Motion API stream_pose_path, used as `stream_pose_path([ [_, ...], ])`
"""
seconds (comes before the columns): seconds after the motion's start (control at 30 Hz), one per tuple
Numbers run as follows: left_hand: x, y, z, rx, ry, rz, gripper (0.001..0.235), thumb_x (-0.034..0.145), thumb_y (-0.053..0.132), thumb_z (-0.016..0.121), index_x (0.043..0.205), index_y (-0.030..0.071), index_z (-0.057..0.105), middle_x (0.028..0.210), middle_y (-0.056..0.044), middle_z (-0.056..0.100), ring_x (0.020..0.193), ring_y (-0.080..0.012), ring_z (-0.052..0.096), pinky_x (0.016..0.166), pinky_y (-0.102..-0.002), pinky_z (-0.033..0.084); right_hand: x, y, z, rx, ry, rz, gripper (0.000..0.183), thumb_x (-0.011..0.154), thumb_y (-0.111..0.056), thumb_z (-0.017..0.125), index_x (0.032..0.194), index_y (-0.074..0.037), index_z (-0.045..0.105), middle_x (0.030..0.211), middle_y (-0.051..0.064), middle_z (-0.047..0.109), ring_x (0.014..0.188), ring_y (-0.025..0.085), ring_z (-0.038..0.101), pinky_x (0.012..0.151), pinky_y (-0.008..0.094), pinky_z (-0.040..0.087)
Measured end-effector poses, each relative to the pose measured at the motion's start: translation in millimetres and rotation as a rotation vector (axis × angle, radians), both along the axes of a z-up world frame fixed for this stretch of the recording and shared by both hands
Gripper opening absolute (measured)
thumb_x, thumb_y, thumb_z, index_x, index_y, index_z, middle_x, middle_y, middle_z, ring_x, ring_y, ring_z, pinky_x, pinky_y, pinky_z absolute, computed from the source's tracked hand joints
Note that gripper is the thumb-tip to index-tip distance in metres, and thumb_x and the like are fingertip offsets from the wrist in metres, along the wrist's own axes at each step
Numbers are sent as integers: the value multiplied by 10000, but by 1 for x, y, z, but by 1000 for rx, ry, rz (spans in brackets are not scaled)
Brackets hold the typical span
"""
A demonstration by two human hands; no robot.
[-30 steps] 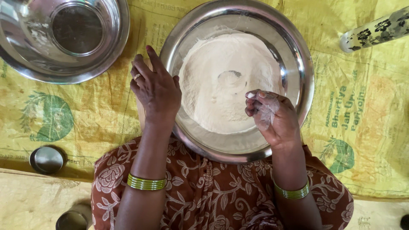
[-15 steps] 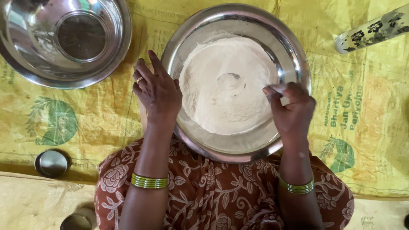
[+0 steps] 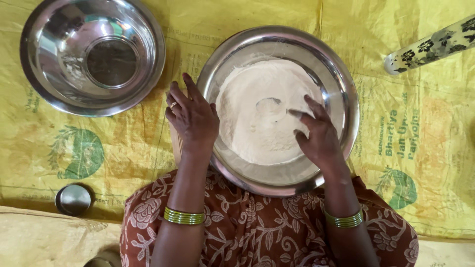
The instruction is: The person empties a white powdery substance from a plastic bag into a metal bowl, then mixes it by hand. They add liquid from a clear bottle and continue mixing the contents into a smooth paste.
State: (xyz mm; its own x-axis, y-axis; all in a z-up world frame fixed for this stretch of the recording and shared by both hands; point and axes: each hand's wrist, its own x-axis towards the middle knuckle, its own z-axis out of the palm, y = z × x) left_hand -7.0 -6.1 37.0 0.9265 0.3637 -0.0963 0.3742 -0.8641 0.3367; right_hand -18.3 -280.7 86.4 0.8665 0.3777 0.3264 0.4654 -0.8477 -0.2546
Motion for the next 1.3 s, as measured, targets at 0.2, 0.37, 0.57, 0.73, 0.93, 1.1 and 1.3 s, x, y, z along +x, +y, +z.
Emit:
stream_pose_path([
  [0.2, 3, 1, 0, -29, 91, -13, 923, 911, 238, 717, 1596, 8, 142, 1528, -282, 218, 1412, -489, 301, 1028, -586, 395, 19, -11, -38, 61, 678, -167, 324, 896, -205, 755, 1207, -120, 720, 1251, 113, 704, 1096, 289, 682, 937, 423, 586],
  [0.37, 7, 6, -5, -88, 330, -32, 790, 994, 141, 585, 1628, 2, 135, 1408, -276, 467, 1184, -393, 587, 936, -477, 538, 66, -36, -131, -168, 698, -148, 400, 820, -197, 693, 1181, -24, 707, 1358, 250, 607, 1287, 450, 536, 1067, 558, 443],
  [0.57, 3, 11, -3, -92, 385, -68, 709, 987, 126, 567, 1572, -32, 199, 1328, -255, 556, 1064, -347, 674, 836, -404, 600, 27, -6, -264, -779, 180, -45, 444, 818, -206, 525, 1126, 74, 679, 1195, 337, 626, 1217, 514, 571, 1078, 665, 354],
  [0.73, 2, 10, -4, -150, 382, -50, 645, 1008, 99, 539, 1573, -35, 259, 1339, -266, 547, 1085, -352, 678, 874, -416, 596, 48, 37, -284, -220, 561, -248, 277, 922, -237, 585, 983, 3, 709, 1098, 288, 703, 1104, 456, 672, 1040, 559, 508],
  [0.93, -3, 11, 6, -100, 193, -14, 654, 926, 90, 604, 1507, -49, 338, 1303, -262, 532, 1097, -388, 636, 864, -448, 570, 47, -1, -183, 423, 569, -592, 196, 956, -26, 550, 1103, -52, 677, 1107, 199, 747, 1034, 299, 756, 984, 431, 599],
  [1.1, -3, 11, 11, -48, 123, -17, 619, 905, 93, 631, 1457, -45, 389, 1277, -240, 537, 1130, -384, 612, 861, -453, 565, 27, -23, -122, -81, 804, 12, 432, 776, 141, 518, 1112, -62, 698, 1251, 133, 691, 1208, 290, 621, 1105, 446, 423],
  [1.3, 3, 8, -1, -87, 397, -59, 574, 982, 120, 631, 1470, -69, 394, 1266, -247, 591, 955, -297, 706, 757, -361, 634, 33, 18, -156, -191, 827, 426, 448, 682, 220, 436, 974, -7, 689, 1090, 156, 671, 1158, 270, 645, 1299, 451, 269],
])
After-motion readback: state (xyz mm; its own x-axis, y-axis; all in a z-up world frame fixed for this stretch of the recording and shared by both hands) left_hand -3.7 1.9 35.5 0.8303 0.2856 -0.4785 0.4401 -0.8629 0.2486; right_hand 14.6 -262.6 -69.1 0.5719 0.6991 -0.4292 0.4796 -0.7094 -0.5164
